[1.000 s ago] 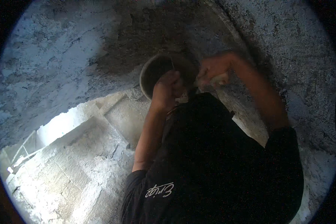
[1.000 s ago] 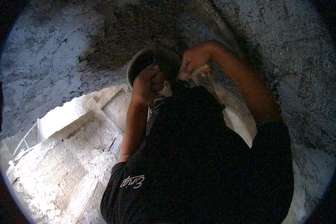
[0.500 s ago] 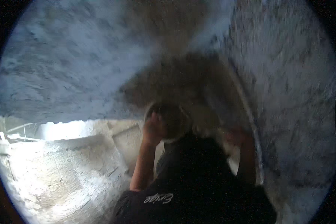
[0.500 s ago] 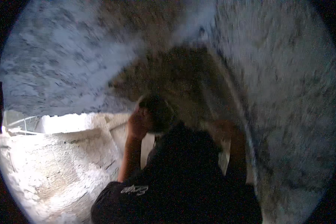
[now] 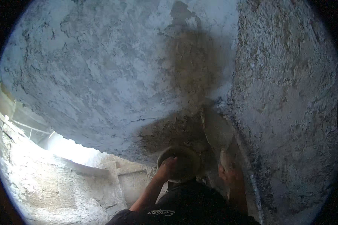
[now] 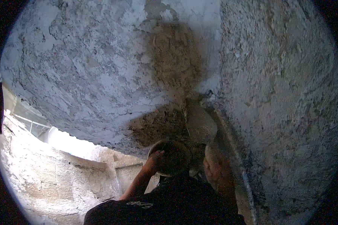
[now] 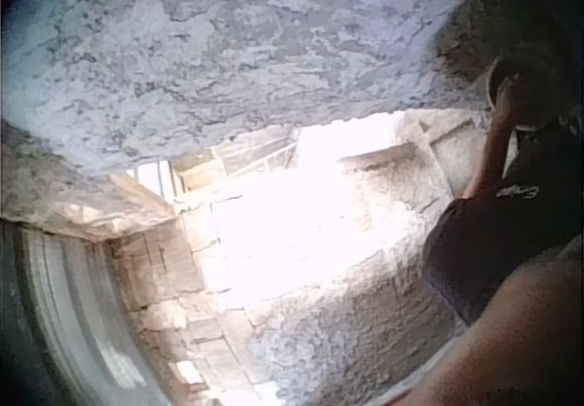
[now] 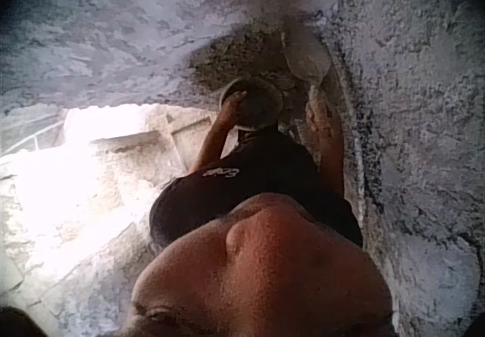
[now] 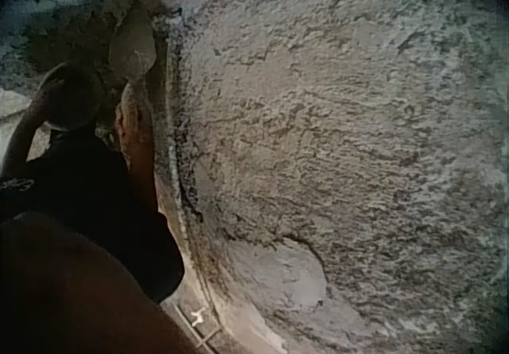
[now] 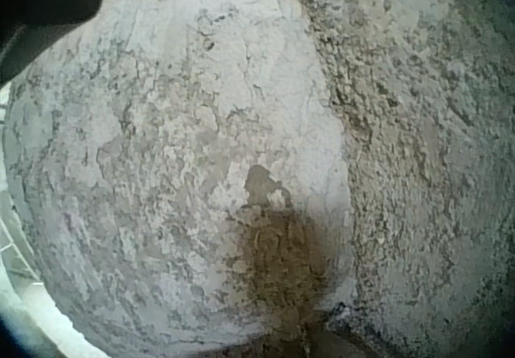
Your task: The person applies plaster to a stone wall using a trowel, scooping it from a bucket and spreading it onto the surface.
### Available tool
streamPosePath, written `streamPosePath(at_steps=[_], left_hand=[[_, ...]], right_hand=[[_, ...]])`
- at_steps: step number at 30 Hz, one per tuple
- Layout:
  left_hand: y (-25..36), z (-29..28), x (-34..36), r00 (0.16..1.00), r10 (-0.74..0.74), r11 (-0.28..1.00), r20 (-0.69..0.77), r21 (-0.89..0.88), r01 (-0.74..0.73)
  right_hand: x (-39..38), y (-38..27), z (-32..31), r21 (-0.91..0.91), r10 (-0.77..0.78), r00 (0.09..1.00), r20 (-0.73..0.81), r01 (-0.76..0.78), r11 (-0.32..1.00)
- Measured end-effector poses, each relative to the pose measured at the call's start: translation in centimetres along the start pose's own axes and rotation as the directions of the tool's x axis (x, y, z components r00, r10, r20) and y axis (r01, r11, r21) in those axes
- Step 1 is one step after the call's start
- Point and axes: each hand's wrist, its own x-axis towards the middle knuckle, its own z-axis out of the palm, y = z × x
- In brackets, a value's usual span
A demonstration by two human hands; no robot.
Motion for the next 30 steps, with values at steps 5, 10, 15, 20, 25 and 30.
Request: streamPosePath(at_steps=[5, 10, 15, 20, 25, 30], left_hand=[[-1.3, -0.3, 1.2, 0.957, 0.287, 0.954, 0.032, 0.083, -0.289], [-0.4, -0.9, 0.3, 0.964, -0.265, 0.961, 0.027, -0.076, 0.267], [-1.2, -1.1, 0.5, 0.994, 0.105, 0.994, 0.04, 0.004, -0.105], [-1.6, -1.3, 1.1, 0.961, 0.258, 0.956, 0.098, 0.114, -0.269], [-0.7, -0.7, 0.2, 0.992, 0.098, 0.995, 0.076, -0.033, -0.096], [-1.2, -0.4, -0.5, 0.896, 0.435, 0.828, 0.09, 0.352, -0.438]], right_hand=[[1.2, 0.5, -0.4, -0.111, -0.004, 0.996, -0.086, -0.005, 0.994], [2.0, 3.0, 0.3, 0.382, 0.107, 0.988, 0.115, -0.143, 0.913], [3.2, 3.3, 0.7, 0.429, -0.158, 0.958, 0.24, 0.041, 0.902], [4.9, -1.3, 2.9, 0.176, -0.091, 0.967, 0.24, 0.049, 0.983], [8.0, -5.5, 8.1, -0.381, -0.367, 0.929, 0.048, 0.357, 0.853], [12.9, -7.5, 11.9, -0.688, -0.581, 0.8, 0.149, 0.506, 0.52]])
